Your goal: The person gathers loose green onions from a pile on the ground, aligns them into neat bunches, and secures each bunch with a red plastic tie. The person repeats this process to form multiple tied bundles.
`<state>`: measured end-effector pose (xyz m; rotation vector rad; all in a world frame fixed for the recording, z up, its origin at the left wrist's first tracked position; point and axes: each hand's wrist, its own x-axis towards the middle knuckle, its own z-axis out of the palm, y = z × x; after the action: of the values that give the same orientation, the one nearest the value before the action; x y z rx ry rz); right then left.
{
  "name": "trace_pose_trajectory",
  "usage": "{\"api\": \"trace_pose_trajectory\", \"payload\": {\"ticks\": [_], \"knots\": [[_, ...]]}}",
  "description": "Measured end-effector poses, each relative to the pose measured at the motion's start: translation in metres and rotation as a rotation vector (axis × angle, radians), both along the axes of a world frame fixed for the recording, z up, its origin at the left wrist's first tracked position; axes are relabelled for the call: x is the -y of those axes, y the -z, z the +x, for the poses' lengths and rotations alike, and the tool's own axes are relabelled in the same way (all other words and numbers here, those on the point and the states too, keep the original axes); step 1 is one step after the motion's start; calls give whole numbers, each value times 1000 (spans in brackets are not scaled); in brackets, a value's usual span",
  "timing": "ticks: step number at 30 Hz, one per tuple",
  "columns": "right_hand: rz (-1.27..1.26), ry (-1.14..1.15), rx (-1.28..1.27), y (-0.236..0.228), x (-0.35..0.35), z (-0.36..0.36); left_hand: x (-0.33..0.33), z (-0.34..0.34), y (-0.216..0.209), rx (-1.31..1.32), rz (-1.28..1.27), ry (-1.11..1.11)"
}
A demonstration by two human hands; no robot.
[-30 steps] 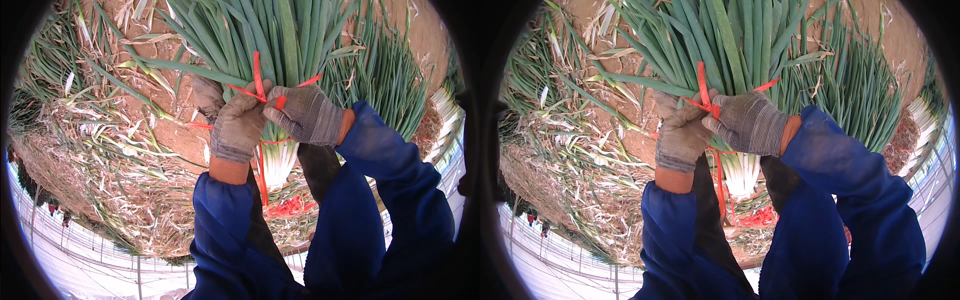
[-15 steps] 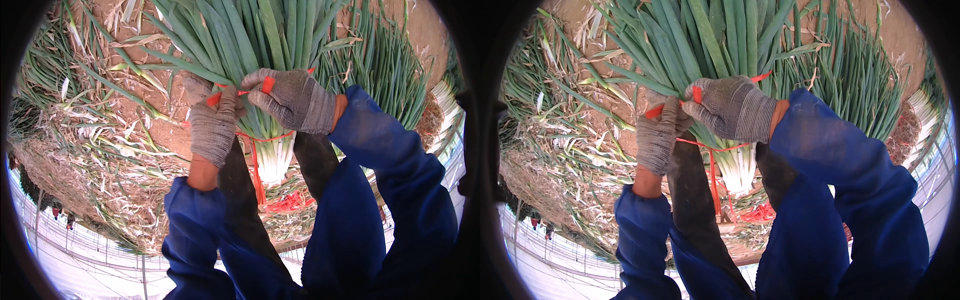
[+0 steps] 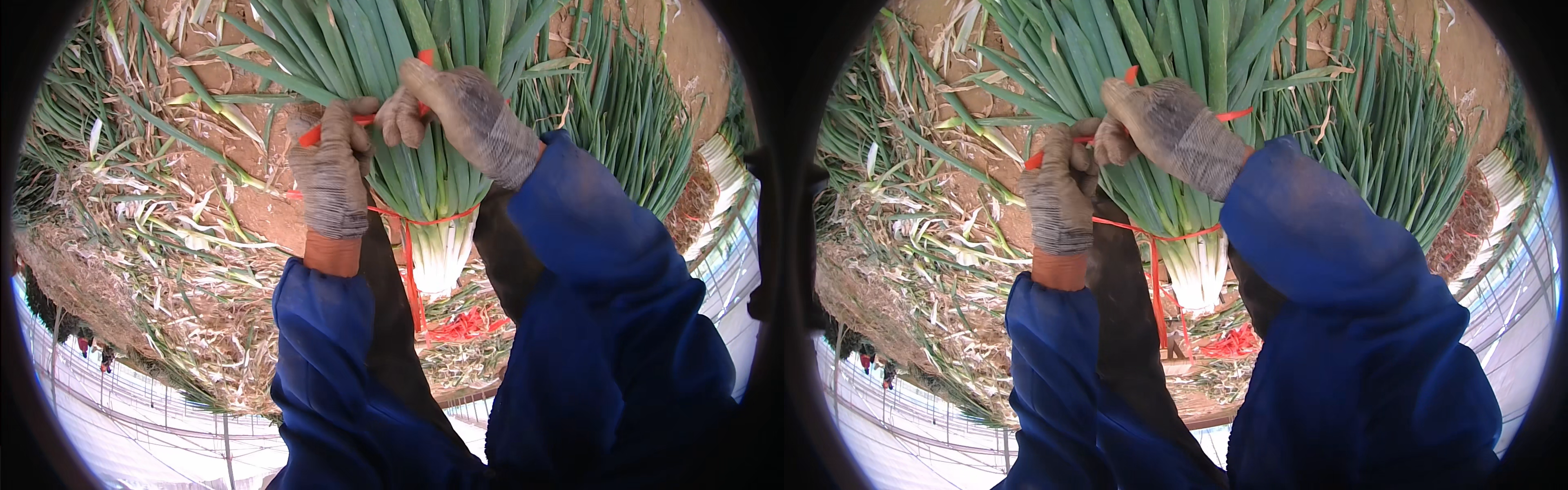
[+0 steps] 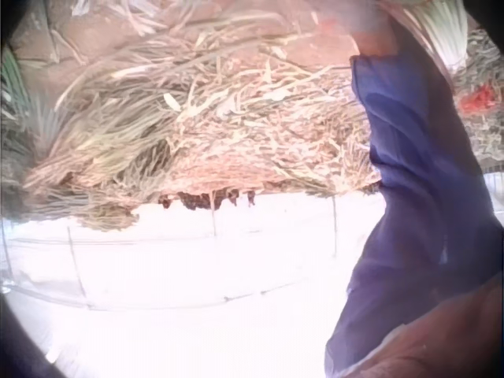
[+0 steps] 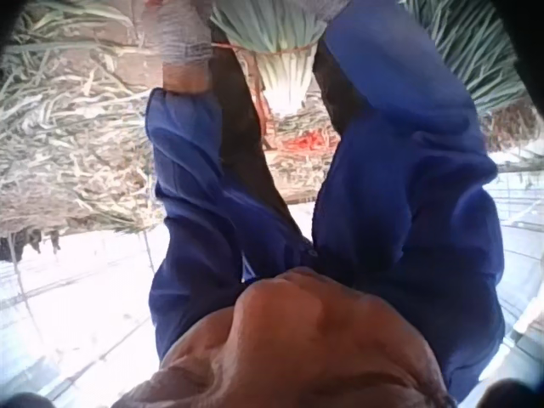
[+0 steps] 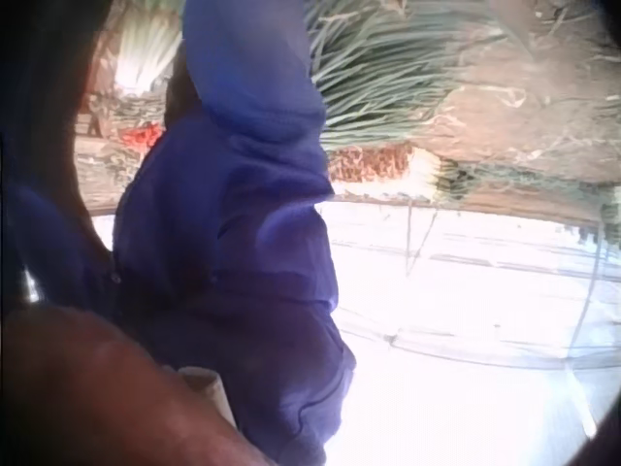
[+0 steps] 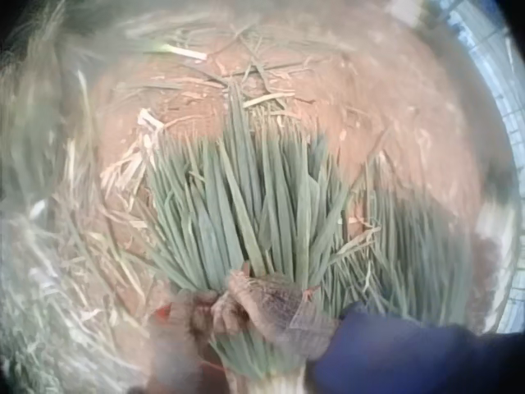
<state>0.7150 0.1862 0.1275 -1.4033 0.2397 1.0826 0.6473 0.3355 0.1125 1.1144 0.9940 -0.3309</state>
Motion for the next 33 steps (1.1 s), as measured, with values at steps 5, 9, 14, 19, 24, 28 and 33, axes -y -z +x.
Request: {"api": "trace_pose_trajectory", "payload": {"ticks": [5, 9, 14, 19, 24, 28, 33], "knots": [[293, 215, -280, -25, 4, -12, -6, -6, -24, -218, -601, -132], [98, -232, 49, -79, 15, -10, -5, -7, -77, 314, 599, 1212], [18, -405, 352, -30, 60, -9, -33, -18, -20, 659, 636, 1279], [-173, -333, -25, 27, 51, -5, -66, -10, 90, 495, 742, 1254], [-120, -178, -101, 5, 29, 5, -69, -15, 91, 389, 768, 1320], [-350, -581, 609, -8, 13, 11, -72, -26, 108, 692, 1070, 1218], [-652, -1516, 452, -25, 20, 39, -68, -20, 84, 278, 687, 1248]]}}
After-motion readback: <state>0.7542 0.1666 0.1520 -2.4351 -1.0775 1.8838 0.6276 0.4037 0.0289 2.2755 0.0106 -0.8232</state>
